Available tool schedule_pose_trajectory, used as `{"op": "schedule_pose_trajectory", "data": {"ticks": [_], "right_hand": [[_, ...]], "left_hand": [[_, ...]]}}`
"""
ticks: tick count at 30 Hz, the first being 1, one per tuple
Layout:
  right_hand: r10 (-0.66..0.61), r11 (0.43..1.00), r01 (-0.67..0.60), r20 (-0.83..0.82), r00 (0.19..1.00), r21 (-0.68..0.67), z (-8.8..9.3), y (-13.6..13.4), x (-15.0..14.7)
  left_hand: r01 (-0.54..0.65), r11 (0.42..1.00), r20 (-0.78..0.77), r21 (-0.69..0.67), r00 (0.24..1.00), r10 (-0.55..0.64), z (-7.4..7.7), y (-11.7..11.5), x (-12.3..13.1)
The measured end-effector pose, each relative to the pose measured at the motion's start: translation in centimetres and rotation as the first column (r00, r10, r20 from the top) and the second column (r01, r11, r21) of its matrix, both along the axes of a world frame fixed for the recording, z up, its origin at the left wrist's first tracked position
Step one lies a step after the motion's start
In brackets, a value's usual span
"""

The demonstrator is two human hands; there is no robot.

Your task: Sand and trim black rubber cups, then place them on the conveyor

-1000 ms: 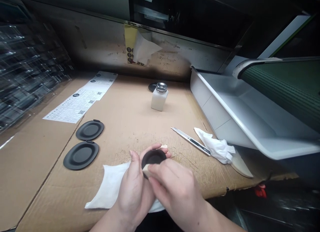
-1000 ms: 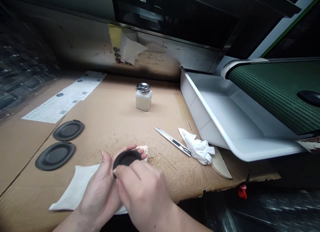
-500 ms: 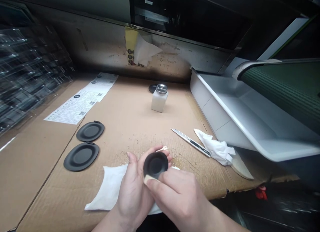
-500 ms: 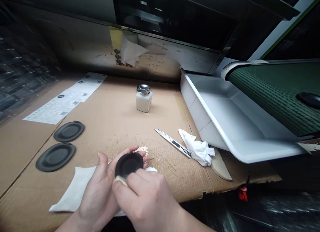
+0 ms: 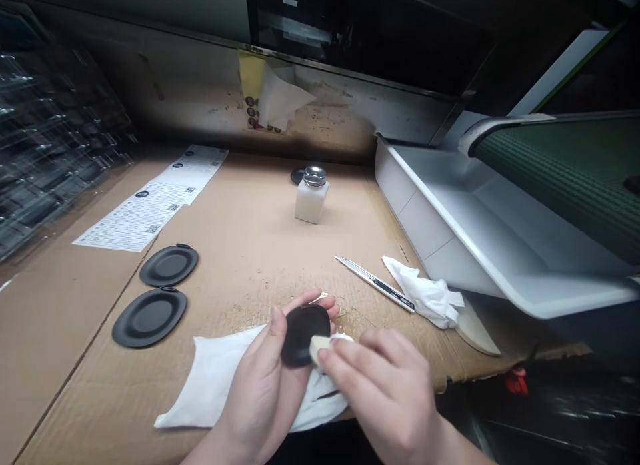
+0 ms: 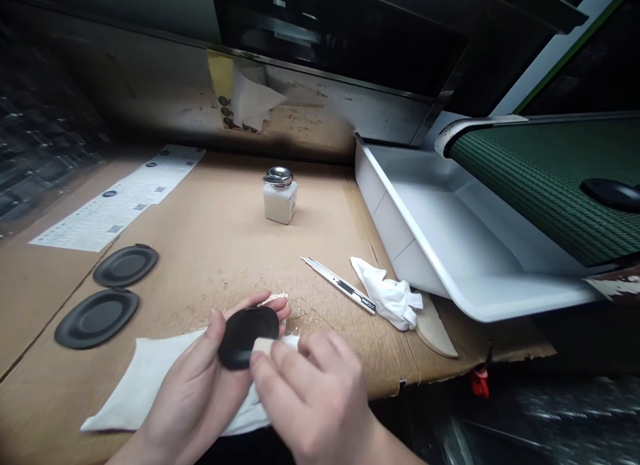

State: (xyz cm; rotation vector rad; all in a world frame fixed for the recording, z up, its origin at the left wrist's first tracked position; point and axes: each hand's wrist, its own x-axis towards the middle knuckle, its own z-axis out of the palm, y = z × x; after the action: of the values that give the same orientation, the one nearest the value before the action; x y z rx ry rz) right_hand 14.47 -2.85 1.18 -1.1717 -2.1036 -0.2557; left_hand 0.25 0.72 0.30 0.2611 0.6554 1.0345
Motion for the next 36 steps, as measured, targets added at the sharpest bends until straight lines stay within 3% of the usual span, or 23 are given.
{"op": "schedule_pose_trajectory", "data": {"ticks": [4,8,14,20,23,24,26,28,30,36], "right_hand": [[-0.017,0.999,0.014,0.070,0.997,0.043,-0.2,1.0,-0.6],[-0.027,0.997,0.019,0.097,0.995,0.080,0.4,3.1,0.5],[-0.220,0.973,0.217,0.031,0.975,0.072,-0.6,3.7,3.4],[-0.087,0.979,0.107,0.117,0.989,-0.175,-1.3,1.2,4.2],[-0.194,0.968,0.212,0.138,0.971,-0.136,-0.3,2.1,5.6],[-0.287,0.942,0.312,0.186,0.940,-0.123,0.1,2.8,6.2],[-0.466,0.838,0.529,0.330,0.821,-0.132,0.6,4.5,7.3],[-0.539,0.725,0.666,0.458,0.706,-0.173,0.8,5.9,8.0],[-0.535,0.677,0.704,0.514,0.670,-0.214,0.8,6.8,8.3],[-0.556,0.606,0.750,0.534,0.637,-0.265,0.1,7.6,8.1]], "left_hand": [[0.026,0.997,-0.033,0.073,0.999,-0.024,0.1,0.1,0.0],[-0.030,0.999,-0.035,0.016,0.999,0.031,0.3,0.2,0.2],[-0.063,0.991,-0.023,-0.118,0.998,0.061,0.9,0.4,0.1],[-0.045,0.988,0.023,-0.145,0.999,0.049,0.9,0.4,-0.1],[-0.025,0.990,0.063,-0.140,0.997,0.034,0.8,0.3,-0.2],[-0.018,0.990,0.074,-0.140,0.997,0.028,0.8,0.3,-0.3],[-0.015,0.990,0.084,-0.143,0.996,0.027,0.9,0.4,-0.3],[-0.023,0.988,0.090,-0.154,0.995,0.037,0.9,0.4,-0.4],[-0.030,0.985,0.101,-0.168,0.994,0.047,0.9,0.5,-0.4],[-0.023,0.985,0.111,-0.172,0.993,0.042,0.8,0.4,-0.5]]}}
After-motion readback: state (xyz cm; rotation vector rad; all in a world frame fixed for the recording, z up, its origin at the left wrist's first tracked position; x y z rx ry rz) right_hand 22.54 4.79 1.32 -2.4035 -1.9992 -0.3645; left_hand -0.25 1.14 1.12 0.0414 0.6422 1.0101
